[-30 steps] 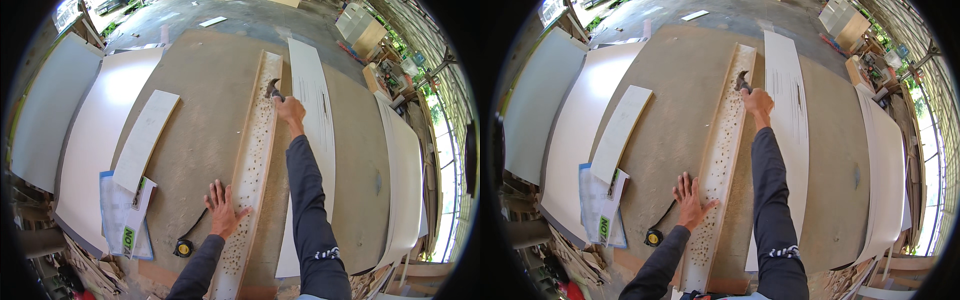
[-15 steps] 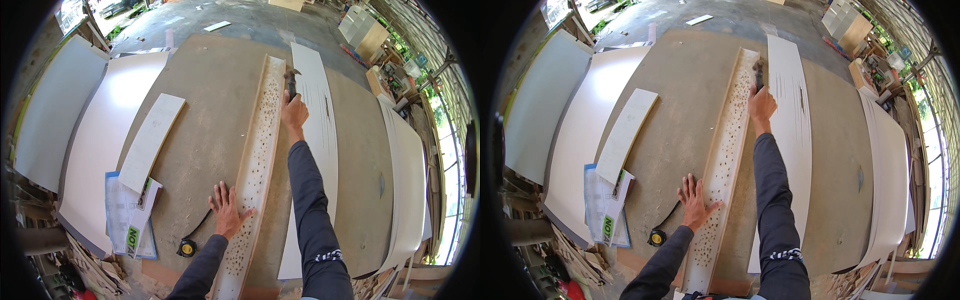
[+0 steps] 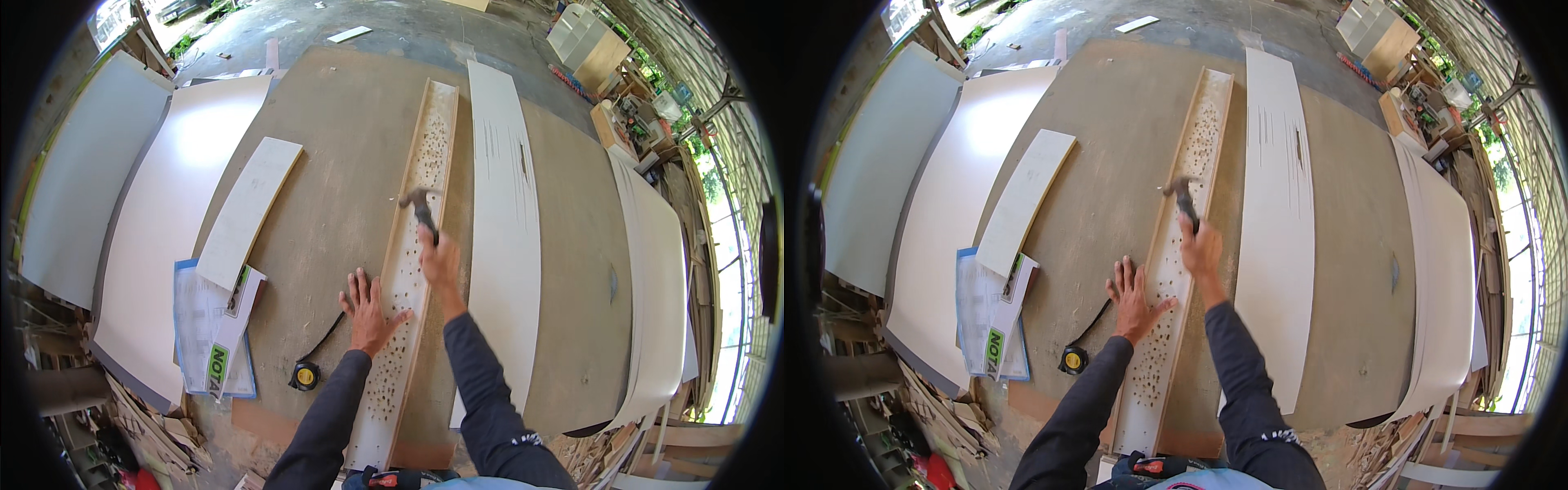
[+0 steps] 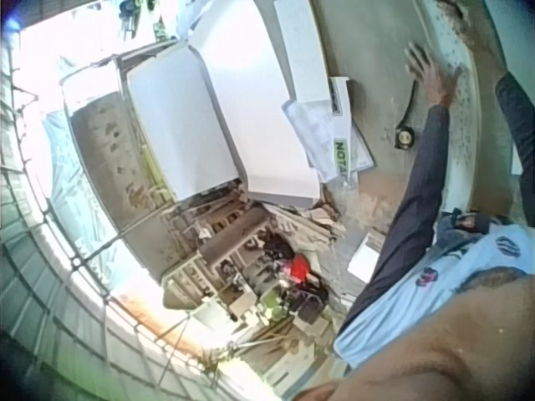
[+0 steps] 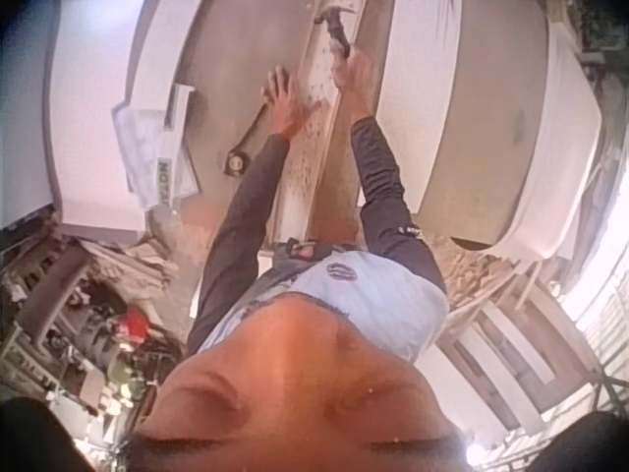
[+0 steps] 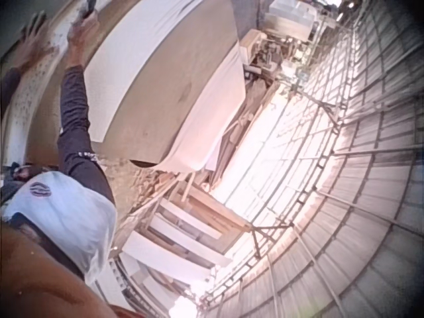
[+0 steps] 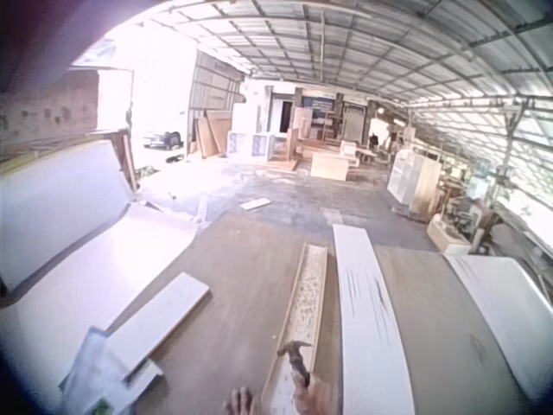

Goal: The person aligns and measures large sheets of laminate veneer on a workbench. They use a measuring tape to check dimensions, hammer nails into a wooden guide board to secure it, and then reposition the veneer sheets.

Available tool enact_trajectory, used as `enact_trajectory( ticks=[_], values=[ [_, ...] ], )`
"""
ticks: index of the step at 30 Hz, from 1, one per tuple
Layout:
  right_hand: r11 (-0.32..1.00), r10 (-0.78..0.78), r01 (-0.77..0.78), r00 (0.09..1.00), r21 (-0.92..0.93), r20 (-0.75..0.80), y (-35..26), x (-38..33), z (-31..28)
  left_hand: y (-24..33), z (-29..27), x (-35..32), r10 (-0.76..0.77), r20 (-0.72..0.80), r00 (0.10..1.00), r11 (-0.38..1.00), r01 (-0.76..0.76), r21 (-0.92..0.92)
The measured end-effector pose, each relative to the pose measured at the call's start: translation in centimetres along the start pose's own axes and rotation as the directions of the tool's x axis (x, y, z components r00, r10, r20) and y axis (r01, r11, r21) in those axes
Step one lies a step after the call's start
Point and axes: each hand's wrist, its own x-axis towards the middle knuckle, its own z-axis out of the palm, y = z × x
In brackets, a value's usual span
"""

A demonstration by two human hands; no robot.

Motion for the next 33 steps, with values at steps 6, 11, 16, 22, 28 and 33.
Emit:
enact_trajectory(
  ticks=[6,11,16,22,28,33],
  values=[
    [0.998,-0.060,0.061,0.989,-0.003,-0.136,-0.3,-10.9,-3.2,0.7,-0.2,0.0,-0.003,0.025,1.000,1.000,0.004,-0.019],
    [0.988,-0.087,0.082,0.996,-0.133,-0.035,-4.6,-13.6,-1.0,-6.9,4.3,1.3,0.111,-0.245,0.963,0.898,0.008,0.439],
    [0.906,-0.201,0.226,0.974,-0.358,0.106,-7.8,-16.1,0.3,6.4,-1.9,1.0,-0.150,0.256,0.955,0.818,-0.026,0.575],
    [0.859,-0.351,0.414,0.905,-0.301,0.241,-10.1,-20.4,0.1,-3.0,2.6,-0.3,0.169,-0.272,0.947,0.967,-0.107,0.229],
    [0.912,-0.261,0.061,0.849,-0.406,-0.459,7.6,-26.4,-10.5,0.5,0.6,-1.4,0.282,-0.307,0.909,0.959,-0.270,0.079],
    [0.818,0.286,-0.446,0.864,-0.364,-0.415,14.2,-31.7,-17.2,5.9,1.7,-12.0,0.262,-0.122,0.957,0.941,-0.282,-0.189]
  ],
)
